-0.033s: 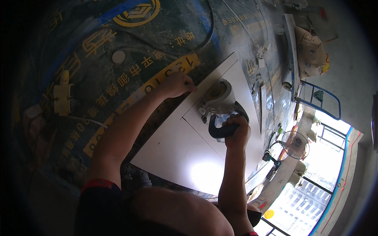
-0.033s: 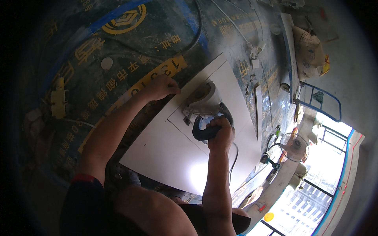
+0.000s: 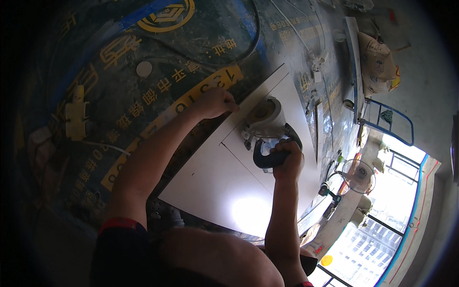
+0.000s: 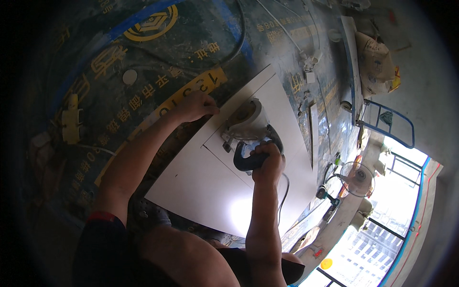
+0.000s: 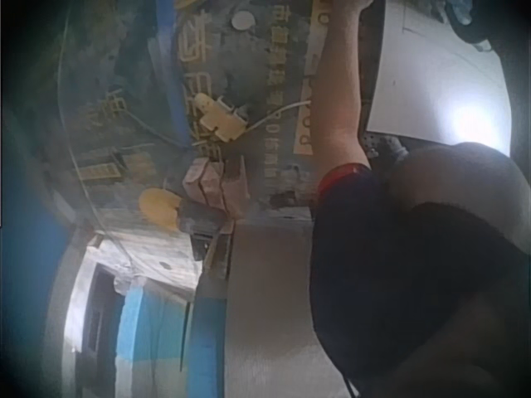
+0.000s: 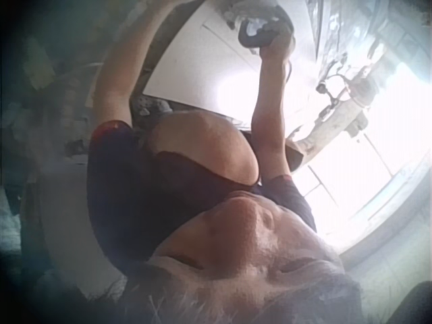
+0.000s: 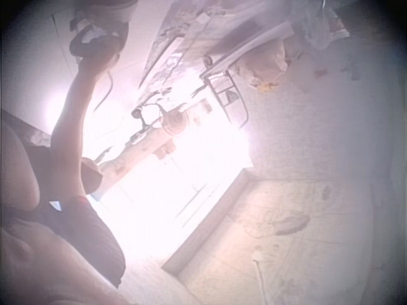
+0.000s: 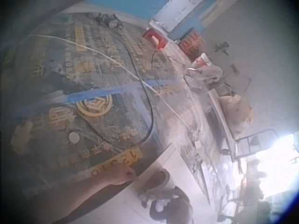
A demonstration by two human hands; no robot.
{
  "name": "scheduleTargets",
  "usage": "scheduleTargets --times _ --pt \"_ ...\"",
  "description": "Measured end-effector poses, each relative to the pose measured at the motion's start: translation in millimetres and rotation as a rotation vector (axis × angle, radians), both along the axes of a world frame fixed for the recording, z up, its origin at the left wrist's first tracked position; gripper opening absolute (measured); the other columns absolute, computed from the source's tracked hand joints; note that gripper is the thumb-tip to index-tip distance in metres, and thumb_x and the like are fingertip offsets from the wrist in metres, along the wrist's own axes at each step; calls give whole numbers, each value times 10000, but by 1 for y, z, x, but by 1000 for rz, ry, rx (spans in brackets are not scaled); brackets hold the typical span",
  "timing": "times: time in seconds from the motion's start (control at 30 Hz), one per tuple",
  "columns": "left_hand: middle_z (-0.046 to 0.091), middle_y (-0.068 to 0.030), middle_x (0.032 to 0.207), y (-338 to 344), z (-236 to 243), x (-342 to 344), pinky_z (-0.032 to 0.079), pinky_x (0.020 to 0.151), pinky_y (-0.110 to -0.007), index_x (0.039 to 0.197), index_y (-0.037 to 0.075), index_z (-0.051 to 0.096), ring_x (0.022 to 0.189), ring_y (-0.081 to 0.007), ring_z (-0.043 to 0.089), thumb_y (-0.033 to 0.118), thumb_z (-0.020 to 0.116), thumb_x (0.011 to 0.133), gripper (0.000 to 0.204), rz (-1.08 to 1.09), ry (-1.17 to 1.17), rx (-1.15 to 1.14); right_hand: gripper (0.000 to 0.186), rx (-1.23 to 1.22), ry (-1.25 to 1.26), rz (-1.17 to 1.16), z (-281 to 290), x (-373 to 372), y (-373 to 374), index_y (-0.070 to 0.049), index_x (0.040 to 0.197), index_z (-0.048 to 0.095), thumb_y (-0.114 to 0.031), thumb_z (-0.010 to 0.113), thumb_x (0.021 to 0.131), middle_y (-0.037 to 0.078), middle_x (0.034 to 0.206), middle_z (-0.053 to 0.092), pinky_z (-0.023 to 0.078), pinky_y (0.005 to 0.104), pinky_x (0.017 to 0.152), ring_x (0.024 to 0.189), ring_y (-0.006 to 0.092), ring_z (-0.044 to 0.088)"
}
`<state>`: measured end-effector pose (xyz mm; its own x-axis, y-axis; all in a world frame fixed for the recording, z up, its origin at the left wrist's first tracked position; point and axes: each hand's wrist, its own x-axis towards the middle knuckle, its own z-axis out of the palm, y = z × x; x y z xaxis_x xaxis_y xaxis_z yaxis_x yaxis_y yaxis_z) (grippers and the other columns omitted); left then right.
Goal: The person measures a large tile using a tape measure and marks cutting lines with a pen, then uses a circular saw to cut along the marked square on the tile surface.
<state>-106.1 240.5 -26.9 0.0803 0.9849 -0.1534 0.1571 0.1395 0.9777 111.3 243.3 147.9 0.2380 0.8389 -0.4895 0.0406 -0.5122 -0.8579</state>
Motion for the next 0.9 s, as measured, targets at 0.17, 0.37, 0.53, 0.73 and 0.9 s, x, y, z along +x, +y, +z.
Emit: scheduleTargets --times 0.17,0.37,0.53,0.73,0.9 --pt "686 -109 739 -1 -1 1 481 678 -354 892 49 745 703 -215 655 334 684 860 292 18 5 30 150 6 9 -3 3 -4 -4 32 882 576 -40 538 756 104 735 564 510 366 631 652 230 573" --pt "696 -106 759 -2 6 -2 489 684 -351 910 57 748 713 -212 661 339 683 863 293 -1 -12 -14 176 -23 -34 -1 6 -6 -7 35 917 569 -47 529 767 91 724 550 504 363 637 658 221 566" --pt "700 -106 768 -1 3 -2 493 684 -361 917 61 749 718 -212 666 344 685 860 296 -6 2 24 154 -22 -11 -3 4 -5 -10 38 892 571 -40 523 769 102 728 556 502 358 636 649 228 567" --pt "706 -105 780 0 -3 1 498 688 -360 917 55 749 720 -217 670 338 683 861 296 8 -28 39 129 -19 -7 -6 4 -2 -13 28 871 572 -26 533 760 98 724 553 502 352 635 646 225 566" --pt "708 -105 780 -1 -1 1 496 674 -355 902 47 746 709 -208 667 322 683 866 284 12 -29 13 123 -18 29 -5 6 -7 -17 20 867 571 -20 538 756 94 722 551 508 351 635 640 220 566"
